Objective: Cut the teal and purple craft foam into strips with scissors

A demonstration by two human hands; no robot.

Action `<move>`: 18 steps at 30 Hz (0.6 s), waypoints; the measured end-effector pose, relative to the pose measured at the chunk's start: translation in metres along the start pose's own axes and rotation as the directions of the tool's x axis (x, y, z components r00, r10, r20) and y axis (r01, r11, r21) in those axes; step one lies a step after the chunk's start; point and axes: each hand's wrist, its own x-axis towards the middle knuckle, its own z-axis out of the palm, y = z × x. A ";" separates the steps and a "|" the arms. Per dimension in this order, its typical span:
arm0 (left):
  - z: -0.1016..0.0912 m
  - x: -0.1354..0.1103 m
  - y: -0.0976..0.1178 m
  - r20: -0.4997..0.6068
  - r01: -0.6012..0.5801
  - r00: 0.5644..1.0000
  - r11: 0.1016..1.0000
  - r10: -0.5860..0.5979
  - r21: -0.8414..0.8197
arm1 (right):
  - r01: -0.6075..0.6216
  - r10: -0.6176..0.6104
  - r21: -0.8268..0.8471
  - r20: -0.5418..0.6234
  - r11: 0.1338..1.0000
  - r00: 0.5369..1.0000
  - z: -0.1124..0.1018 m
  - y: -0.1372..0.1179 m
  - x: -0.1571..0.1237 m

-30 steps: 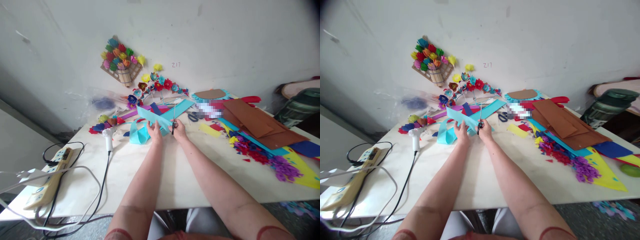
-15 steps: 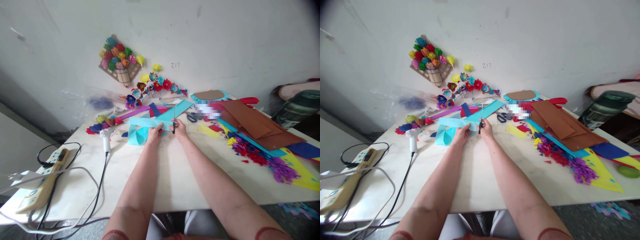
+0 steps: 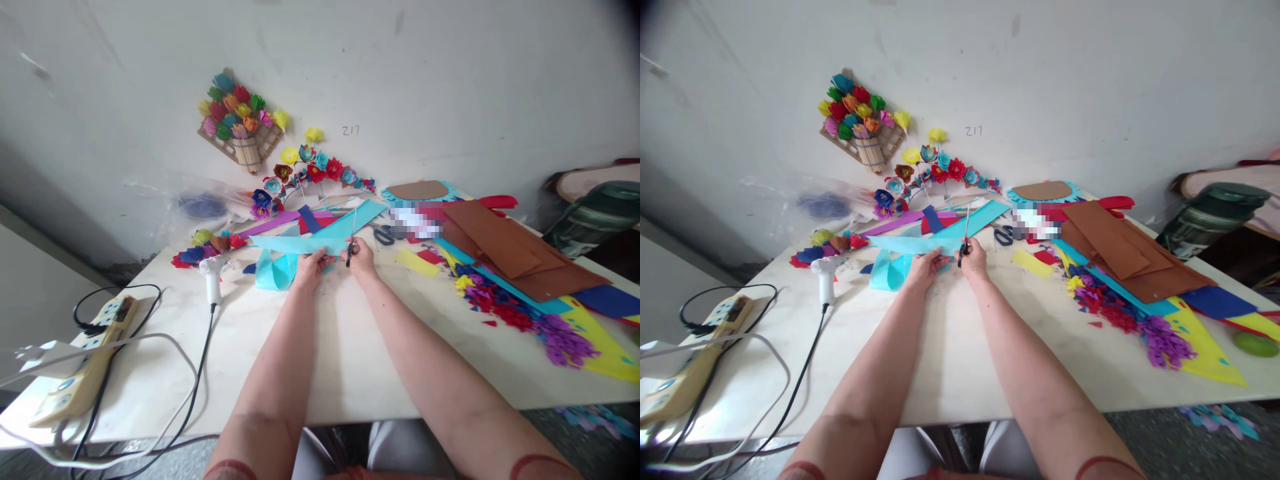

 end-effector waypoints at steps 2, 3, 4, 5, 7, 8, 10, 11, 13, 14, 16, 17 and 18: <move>0.000 0.000 0.000 -0.007 0.007 1.000 1.000 -0.007 0.000 | 0.017 -0.017 0.008 -0.030 1.000 0.999 0.000 0.001 0.000; -0.001 0.000 0.001 -0.011 0.006 1.000 1.000 -0.006 -0.003 | 0.024 -0.023 0.016 -0.046 1.000 0.999 0.001 0.000 0.000; -0.001 0.000 0.001 -0.015 0.004 1.000 1.000 -0.005 -0.008 | 0.021 -0.020 0.023 -0.044 1.000 0.999 0.001 -0.001 -0.001; -0.001 0.000 0.002 -0.022 0.002 1.000 1.000 -0.002 -0.015 | 0.009 -0.007 0.035 -0.039 0.999 0.999 0.002 -0.002 -0.002; -0.001 0.000 0.003 -0.035 -0.004 0.999 0.999 0.002 -0.042 | -0.035 0.038 0.080 -0.025 0.996 0.999 0.003 -0.008 -0.005; -0.001 0.000 0.003 -0.038 -0.008 0.999 0.998 0.006 -0.056 | -0.067 0.069 0.106 -0.015 0.992 0.998 0.004 -0.011 -0.007; -0.001 0.001 0.004 -0.041 -0.016 0.999 0.996 0.013 -0.084 | -0.131 0.132 0.130 0.004 0.983 0.991 0.004 -0.019 -0.011; -0.001 0.001 0.004 -0.042 -0.019 0.999 0.995 0.015 -0.098 | -0.162 0.160 0.114 0.027 0.980 0.987 0.004 -0.022 -0.013; -0.001 0.002 0.004 -0.049 -0.023 0.999 0.990 0.017 -0.137 | -0.201 0.198 0.071 0.051 0.977 0.979 0.004 -0.027 -0.016; -0.002 0.003 0.004 -0.055 -0.025 0.998 0.986 0.017 -0.162 | -0.213 0.210 0.057 0.061 0.975 0.976 0.004 -0.029 -0.017; -0.003 0.004 0.004 -0.067 -0.031 0.998 0.977 0.017 -0.213 | -0.229 0.225 0.037 0.083 0.973 0.971 0.004 -0.030 -0.019; -0.004 0.005 0.004 -0.071 -0.034 0.997 0.972 0.017 -0.234 | -0.236 0.232 0.030 0.102 0.971 0.967 0.004 -0.030 -0.019; -0.004 0.006 0.004 -0.075 -0.036 0.997 0.967 0.017 -0.252 | -0.244 0.240 0.018 0.119 0.970 0.963 0.004 -0.030 -0.019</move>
